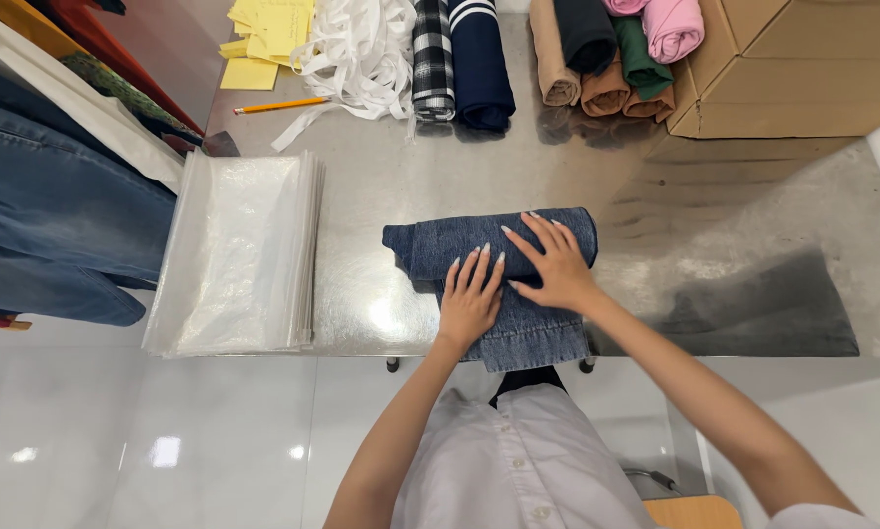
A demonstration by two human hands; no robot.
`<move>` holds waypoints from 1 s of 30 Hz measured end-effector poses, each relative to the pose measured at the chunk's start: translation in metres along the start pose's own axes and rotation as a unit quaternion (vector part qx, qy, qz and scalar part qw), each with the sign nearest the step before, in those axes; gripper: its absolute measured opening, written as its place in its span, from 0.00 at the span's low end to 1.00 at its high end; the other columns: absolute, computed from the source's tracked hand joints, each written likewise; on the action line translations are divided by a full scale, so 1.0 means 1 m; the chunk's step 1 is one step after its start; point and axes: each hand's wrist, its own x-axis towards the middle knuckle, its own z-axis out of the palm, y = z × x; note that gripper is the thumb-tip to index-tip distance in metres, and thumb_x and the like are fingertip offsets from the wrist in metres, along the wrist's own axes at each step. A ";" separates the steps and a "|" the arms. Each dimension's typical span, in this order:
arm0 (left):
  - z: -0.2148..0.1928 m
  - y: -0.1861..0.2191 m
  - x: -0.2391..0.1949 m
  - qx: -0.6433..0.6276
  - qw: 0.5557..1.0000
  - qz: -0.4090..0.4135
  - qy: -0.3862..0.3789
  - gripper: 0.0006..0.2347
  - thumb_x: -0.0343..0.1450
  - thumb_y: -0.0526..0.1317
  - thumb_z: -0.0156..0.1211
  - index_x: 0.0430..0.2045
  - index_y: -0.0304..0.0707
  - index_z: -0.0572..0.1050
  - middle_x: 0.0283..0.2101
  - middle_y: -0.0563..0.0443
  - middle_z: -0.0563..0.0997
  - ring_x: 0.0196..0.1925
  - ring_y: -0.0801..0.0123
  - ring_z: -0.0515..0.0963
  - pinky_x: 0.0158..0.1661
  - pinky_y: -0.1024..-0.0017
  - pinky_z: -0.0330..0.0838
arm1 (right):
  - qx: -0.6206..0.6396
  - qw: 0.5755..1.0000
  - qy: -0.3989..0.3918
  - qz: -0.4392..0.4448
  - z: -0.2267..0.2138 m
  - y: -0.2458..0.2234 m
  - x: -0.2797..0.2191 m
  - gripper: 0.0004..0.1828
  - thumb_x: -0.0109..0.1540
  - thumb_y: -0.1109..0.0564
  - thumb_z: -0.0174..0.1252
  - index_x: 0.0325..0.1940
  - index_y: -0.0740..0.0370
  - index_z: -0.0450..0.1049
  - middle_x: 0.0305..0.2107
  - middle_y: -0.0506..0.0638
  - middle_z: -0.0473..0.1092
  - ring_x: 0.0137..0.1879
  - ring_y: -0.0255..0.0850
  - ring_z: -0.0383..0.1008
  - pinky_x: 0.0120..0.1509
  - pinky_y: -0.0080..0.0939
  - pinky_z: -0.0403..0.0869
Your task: The person folds a pink t-shirt and places it on a stack of other folded clothes. They then take a pair of navy blue shorts from a rack, fold them, and place them on the table. Finally, they take a pair of denim shorts from the rack, fold them, and add them to the pile.
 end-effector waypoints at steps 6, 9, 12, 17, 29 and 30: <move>0.008 0.000 0.000 -0.006 1.000 -0.011 -0.008 0.31 0.69 0.47 0.58 0.70 0.55 0.60 0.74 0.46 0.59 0.76 0.56 0.57 0.72 0.51 0.48 | 0.141 0.941 -0.293 0.092 -0.019 0.039 0.057 0.54 0.52 0.30 0.67 0.77 0.48 0.56 0.72 0.55 0.55 0.77 0.57 0.52 0.78 0.64 0.49; 0.004 0.003 -0.002 -0.012 1.000 -0.018 -0.020 0.30 0.70 0.46 0.58 0.71 0.54 0.59 0.74 0.46 0.59 0.76 0.55 0.56 0.72 0.51 0.46 | 0.121 0.906 -0.391 0.106 0.002 0.051 0.085 0.71 0.38 0.19 0.72 0.78 0.46 0.54 0.69 0.54 0.60 0.74 0.55 0.60 0.77 0.61 0.56; 0.001 0.003 0.001 -0.018 0.999 -0.025 -0.038 0.31 0.69 0.47 0.60 0.71 0.54 0.59 0.74 0.46 0.58 0.77 0.56 0.54 0.73 0.51 0.44 | 0.114 0.854 -0.484 0.156 0.017 0.058 0.106 0.79 0.28 0.25 0.82 0.78 0.36 0.52 0.66 0.47 0.64 0.71 0.51 0.64 0.73 0.60 0.61; 0.003 0.008 -0.004 -0.047 0.997 -0.042 -0.035 0.29 0.71 0.45 0.59 0.71 0.54 0.59 0.74 0.46 0.56 0.78 0.57 0.53 0.72 0.50 0.45 | 0.091 0.853 -0.491 0.152 0.012 0.049 0.104 0.79 0.29 0.25 0.82 0.77 0.41 0.51 0.66 0.49 0.63 0.71 0.53 0.63 0.71 0.64 0.61; -0.016 -0.011 0.076 -0.113 0.960 -0.051 -0.252 0.46 0.46 0.56 0.81 0.58 0.47 0.61 0.64 0.44 0.60 0.66 0.49 0.62 0.66 0.51 0.54 | -0.074 0.994 -0.050 0.056 0.016 -0.015 -0.003 0.61 0.33 0.41 0.78 0.68 0.56 0.66 0.58 0.51 0.67 0.64 0.52 0.62 0.70 0.65 0.53; -0.013 -0.016 0.083 -0.115 0.960 -0.048 -0.251 0.46 0.46 0.56 0.81 0.58 0.47 0.61 0.64 0.44 0.60 0.66 0.49 0.62 0.66 0.51 0.54 | -0.076 0.994 -0.050 0.059 0.016 -0.019 -0.011 0.61 0.33 0.41 0.78 0.68 0.56 0.66 0.58 0.51 0.67 0.64 0.52 0.62 0.70 0.65 0.53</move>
